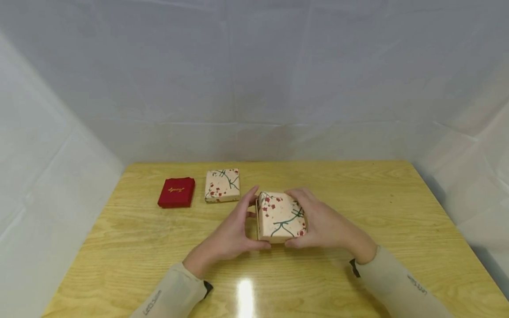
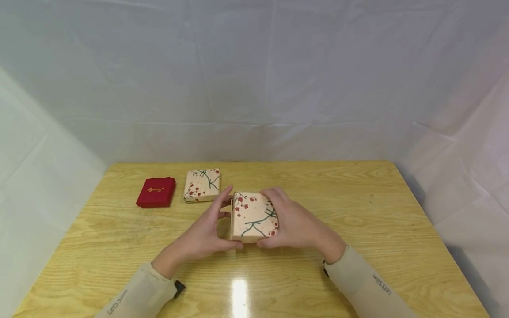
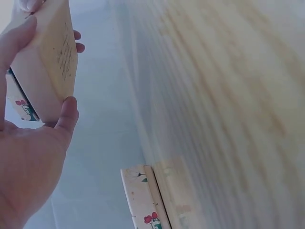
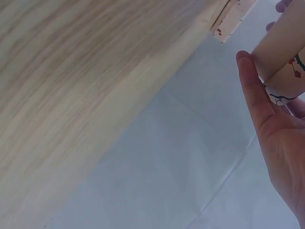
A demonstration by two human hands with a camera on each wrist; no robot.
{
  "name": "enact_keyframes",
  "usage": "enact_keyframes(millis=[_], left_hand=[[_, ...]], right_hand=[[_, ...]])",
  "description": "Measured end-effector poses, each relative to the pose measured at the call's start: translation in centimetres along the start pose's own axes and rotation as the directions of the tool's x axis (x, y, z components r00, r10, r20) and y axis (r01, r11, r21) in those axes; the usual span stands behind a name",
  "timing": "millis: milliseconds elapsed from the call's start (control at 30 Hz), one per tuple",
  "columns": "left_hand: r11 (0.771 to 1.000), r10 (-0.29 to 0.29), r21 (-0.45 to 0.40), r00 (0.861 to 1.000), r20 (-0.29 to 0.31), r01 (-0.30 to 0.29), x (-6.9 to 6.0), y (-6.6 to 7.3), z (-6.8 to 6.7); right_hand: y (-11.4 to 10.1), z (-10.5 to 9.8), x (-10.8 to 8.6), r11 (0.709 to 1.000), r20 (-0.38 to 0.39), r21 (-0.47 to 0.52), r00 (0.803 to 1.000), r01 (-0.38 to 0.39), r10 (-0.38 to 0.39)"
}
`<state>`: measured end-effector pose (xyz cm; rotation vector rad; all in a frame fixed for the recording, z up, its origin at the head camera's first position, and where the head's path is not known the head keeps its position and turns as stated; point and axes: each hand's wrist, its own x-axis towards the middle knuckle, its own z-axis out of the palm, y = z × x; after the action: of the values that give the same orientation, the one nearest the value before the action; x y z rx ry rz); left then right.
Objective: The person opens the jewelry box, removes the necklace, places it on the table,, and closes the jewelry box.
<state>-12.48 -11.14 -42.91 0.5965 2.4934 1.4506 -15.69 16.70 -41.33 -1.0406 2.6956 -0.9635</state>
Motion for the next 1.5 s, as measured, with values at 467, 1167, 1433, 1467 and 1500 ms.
enact_keyframes(millis=[467,1167,1433,1467,1500], left_hand=[[0.986,0.041,0.160,0.999,-0.009,-0.039,-0.2,-0.5,-0.2],[0.980,-0.006,0.200,1.000,0.018,0.002,-1.1,-0.4,-0.4],[0.975,-0.011,0.223,0.998,0.054,-0.002,-1.3,-0.6,-0.2],[0.973,-0.013,0.229,0.998,0.062,-0.002,-1.4,-0.6,-0.2],[0.972,-0.017,0.235,0.998,0.068,0.001,-1.4,-0.6,-0.1]], right_hand=[[0.1,-1.2,-0.5,0.998,-0.020,-0.061,1.000,0.003,-0.004],[2.5,-4.8,-4.6,0.996,-0.020,-0.088,0.999,-0.030,0.029],[4.3,-5.6,-6.5,0.993,0.012,-0.103,0.998,-0.060,0.061],[4.5,-5.7,-6.7,0.993,0.019,-0.099,0.997,-0.068,0.070],[4.7,-5.7,-7.0,0.992,0.027,-0.100,0.997,-0.076,0.079]])
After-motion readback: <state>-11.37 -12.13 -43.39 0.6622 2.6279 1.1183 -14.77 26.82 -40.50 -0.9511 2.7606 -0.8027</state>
